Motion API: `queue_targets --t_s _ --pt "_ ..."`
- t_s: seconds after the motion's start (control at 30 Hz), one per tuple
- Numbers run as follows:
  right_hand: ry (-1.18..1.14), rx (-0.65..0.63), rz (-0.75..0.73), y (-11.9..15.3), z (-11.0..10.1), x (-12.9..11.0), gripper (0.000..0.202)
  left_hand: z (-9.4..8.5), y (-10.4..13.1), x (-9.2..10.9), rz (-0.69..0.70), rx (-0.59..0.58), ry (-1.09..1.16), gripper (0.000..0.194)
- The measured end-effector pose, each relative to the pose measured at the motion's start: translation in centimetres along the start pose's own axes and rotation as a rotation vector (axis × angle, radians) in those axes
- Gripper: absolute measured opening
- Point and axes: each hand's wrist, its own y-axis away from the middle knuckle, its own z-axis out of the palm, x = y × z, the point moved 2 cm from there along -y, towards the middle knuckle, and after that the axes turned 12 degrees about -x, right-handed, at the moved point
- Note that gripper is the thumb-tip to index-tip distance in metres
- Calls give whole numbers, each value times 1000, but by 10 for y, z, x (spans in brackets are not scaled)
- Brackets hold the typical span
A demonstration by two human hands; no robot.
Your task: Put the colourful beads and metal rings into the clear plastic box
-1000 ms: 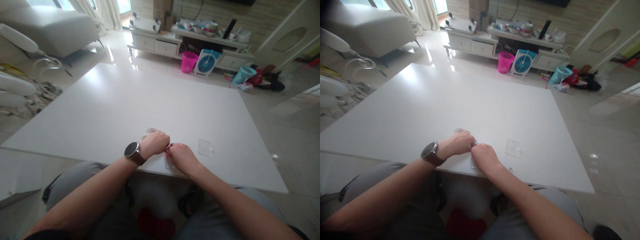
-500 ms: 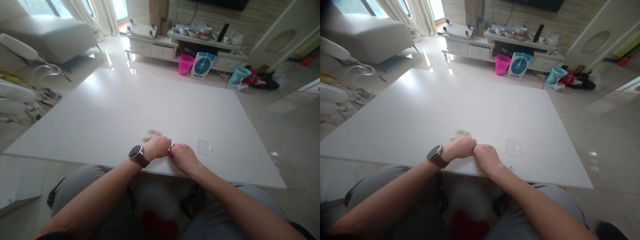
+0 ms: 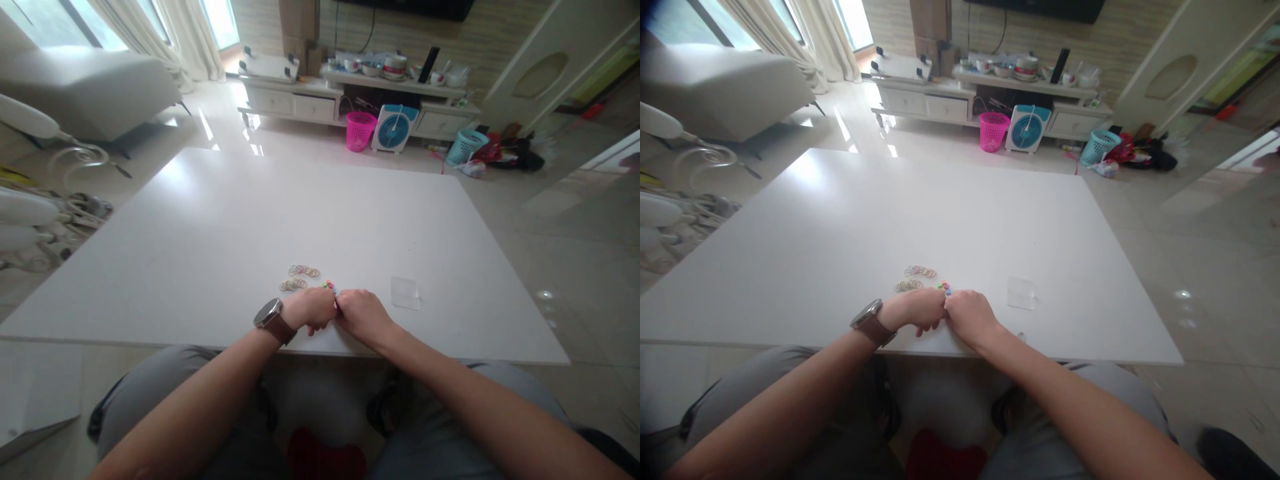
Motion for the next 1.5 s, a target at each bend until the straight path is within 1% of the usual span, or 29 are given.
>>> queue_targets --t_s 0.1,0.23,0.4,0.5,0.57,0.63,0.7,0.73,0.77,0.83,0.93,1.03,1.1,1.13,1.2,1.33,1.5 --pt "-17 30 -5 0 2 3 18 1 2 1 -25 -31 27 35" --pt "-22 48 20 4 4 6 23 1 4 3 -45 -45 41 33" --pt "-99 54 -29 10 -2 18 22 0 3 2 -33 -58 72 36" --pt "-166 86 -18 13 -7 27 22 -3 8 -2 -42 -41 67 36" --pt "-162 117 -6 15 -10 29 21 -8 13 -7 -72 28 48 34" --pt "-121 154 -5 16 -12 28 25 -14 18 -13 -131 145 15 32" --pt "-74 168 -7 18 -10 26 40 -20 23 -20 -190 259 -28 30" --pt "-56 156 -8 18 -8 25 50 -23 24 -23 -205 298 -48 29" --pt "-41 135 -8 18 -5 24 58 -25 26 -25 -207 327 -64 28" --pt "-17 91 -19 18 1 23 65 -29 28 -27 -202 365 -80 27" --pt "-7 72 -55 18 5 24 61 -31 31 -25 -186 437 -112 24" --pt "-27 70 -89 18 2 26 51 -31 31 -21 -138 571 -176 14" --pt "-45 68 -86 17 -1 29 48 -29 29 -20 -91 655 -201 15" --pt "-53 68 -81 17 -2 30 48 -27 27 -20 -66 679 -207 17" --pt "-70 71 -84 15 -2 34 47 -23 23 -20 -22 690 -219 21" --pt "-112 108 -129 9 0 40 44 -15 15 -15 3 650 -267 20" --pt "-149 140 -172 2 1 43 46 -12 9 -10 53 655 -234 17"
